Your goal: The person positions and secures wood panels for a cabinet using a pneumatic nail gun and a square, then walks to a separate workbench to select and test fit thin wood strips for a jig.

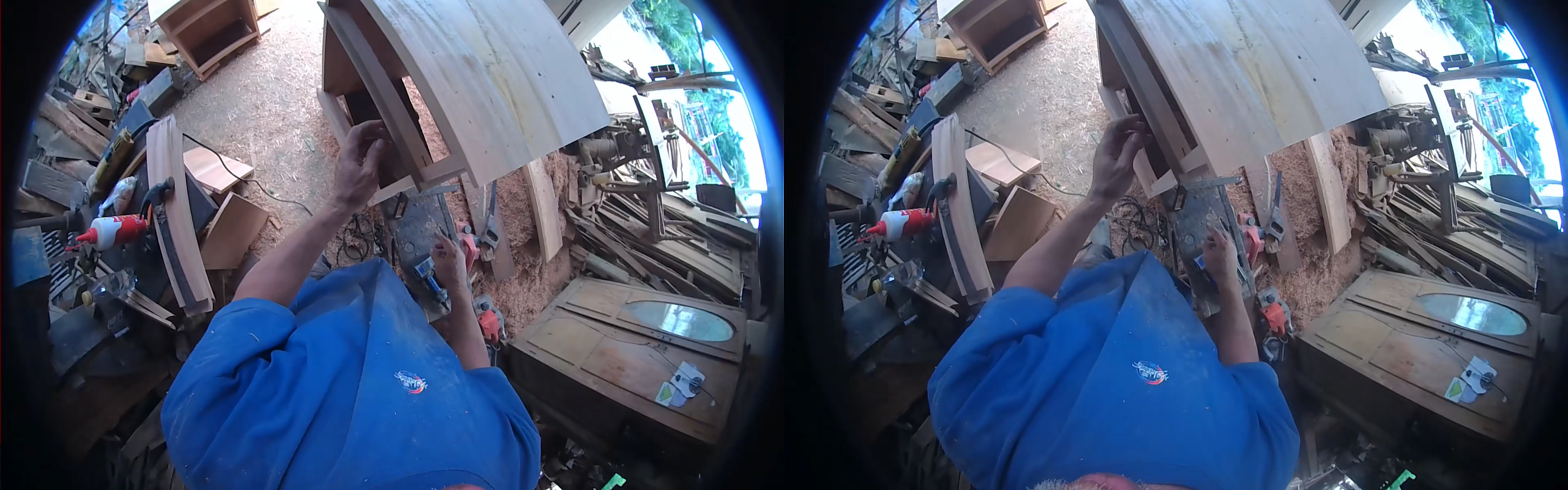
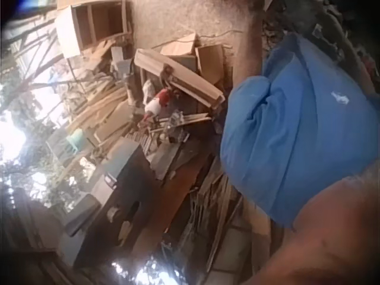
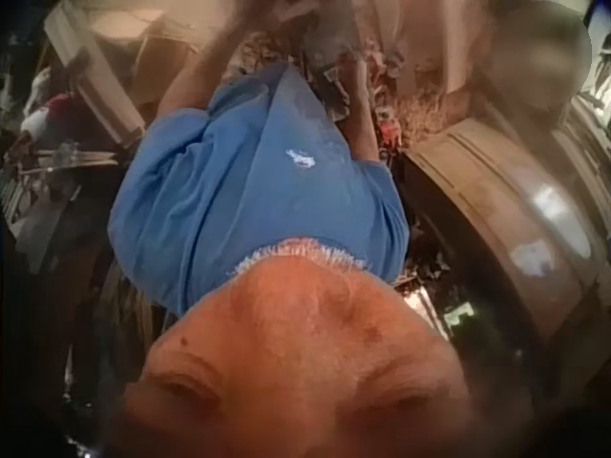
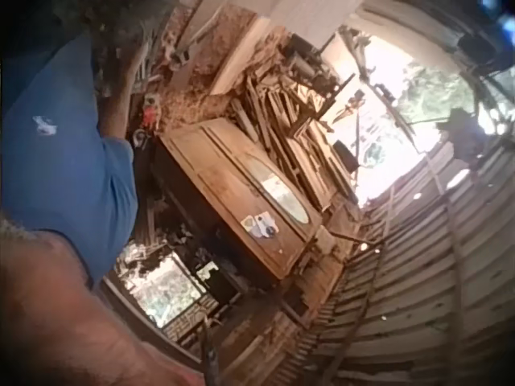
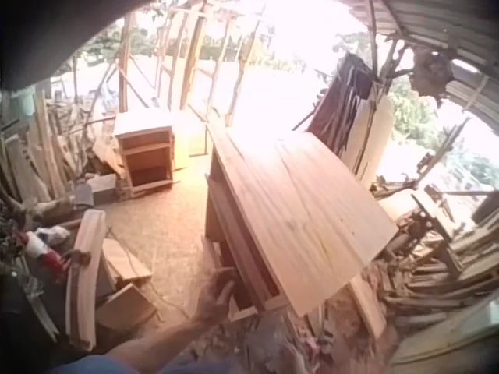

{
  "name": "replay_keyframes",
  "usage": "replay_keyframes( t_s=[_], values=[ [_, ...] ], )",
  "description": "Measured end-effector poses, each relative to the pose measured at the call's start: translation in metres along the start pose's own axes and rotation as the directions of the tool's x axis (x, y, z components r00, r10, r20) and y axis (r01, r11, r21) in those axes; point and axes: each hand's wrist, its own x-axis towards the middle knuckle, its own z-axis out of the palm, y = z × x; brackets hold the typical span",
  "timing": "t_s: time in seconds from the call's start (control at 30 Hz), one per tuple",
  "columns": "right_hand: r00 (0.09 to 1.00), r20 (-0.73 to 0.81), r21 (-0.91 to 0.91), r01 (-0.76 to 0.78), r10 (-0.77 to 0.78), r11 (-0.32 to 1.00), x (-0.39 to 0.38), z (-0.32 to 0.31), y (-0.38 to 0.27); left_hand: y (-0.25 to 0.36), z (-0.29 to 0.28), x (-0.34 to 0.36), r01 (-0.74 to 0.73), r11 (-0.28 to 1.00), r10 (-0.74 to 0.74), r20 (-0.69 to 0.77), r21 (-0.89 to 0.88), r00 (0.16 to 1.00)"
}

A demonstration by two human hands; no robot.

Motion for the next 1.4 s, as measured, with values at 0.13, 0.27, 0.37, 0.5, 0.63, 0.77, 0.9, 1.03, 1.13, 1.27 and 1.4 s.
replay_keyframes(
  t_s=[0.13, 0.27, 0.37, 0.5, 0.63, 0.77, 0.9, 1.03, 1.13, 1.27, 1.4],
  values=[
    [0.977, -0.214, 0.078, 0.043, -0.025, 0.996, -0.011, -0.038, -0.072, -0.033, 0.009, 0.008, 0.235, 0.971, -0.235, 0.011, -0.051, 0.972],
    [0.874, -0.484, 0.243, 0.184, -0.045, 0.952, 0.006, -0.067, -0.167, -0.072, 0.014, 0.036, 0.486, 0.873, -0.443, 0.37, -0.027, 0.816],
    [0.862, -0.501, 0.25, 0.223, -0.071, 0.942, 0.012, -0.08, -0.223, -0.086, 0.037, 0.054, 0.358, 0.934, -0.277, 0.643, 0.006, 0.714],
    [0.892, -0.45, 0.348, 0.151, 0.024, 0.925, 0.019, -0.061, -0.245, -0.088, 0.057, 0.063, 0.586, 0.803, -0.278, 0.802, -0.108, 0.529],
    [0.918, -0.39, 0.338, 0.075, 0.067, 0.938, 0.026, -0.044, -0.242, -0.104, 0.065, 0.064, 0.448, 0.881, -0.132, 0.827, -0.155, 0.546],
    [0.924, -0.376, 0.242, 0.025, 0.07, 0.97, 0.028, -0.039, -0.246, -0.119, 0.077, 0.057, 0.416, 0.85, 0.053, 0.839, -0.323, 0.542],
    [0.928, -0.365, 0.193, 0.002, 0.069, 0.981, 0.031, -0.037, -0.246, -0.111, 0.085, 0.064, 0.255, 0.928, 0.094, 0.832, -0.272, 0.547],
    [0.911, -0.403, 0.154, -0.029, 0.089, 0.988, 0.03, -0.034, -0.251, -0.118, 0.099, 0.066, 0.212, 0.937, 0.136, 0.849, -0.277, 0.51],
    [0.913, -0.401, 0.118, -0.03, 0.075, 0.993, 0.03, -0.035, -0.251, -0.143, 0.12, 0.062, 0.189, 0.969, 0.067, 0.901, -0.162, 0.428],
    [0.935, -0.345, 0.047, -0.069, 0.081, 0.997, 0.035, -0.035, -0.255, -0.194, 0.153, 0.062, -0.37, 0.798, 0.602, 0.65, -0.475, 0.463],
    [0.93, -0.348, 0.009, -0.124, 0.12, 0.992, 0.025, -0.033, -0.252, -0.178, 0.155, 0.06, -0.253, 0.935, 0.337, 0.842, -0.248, 0.422]
  ],
)
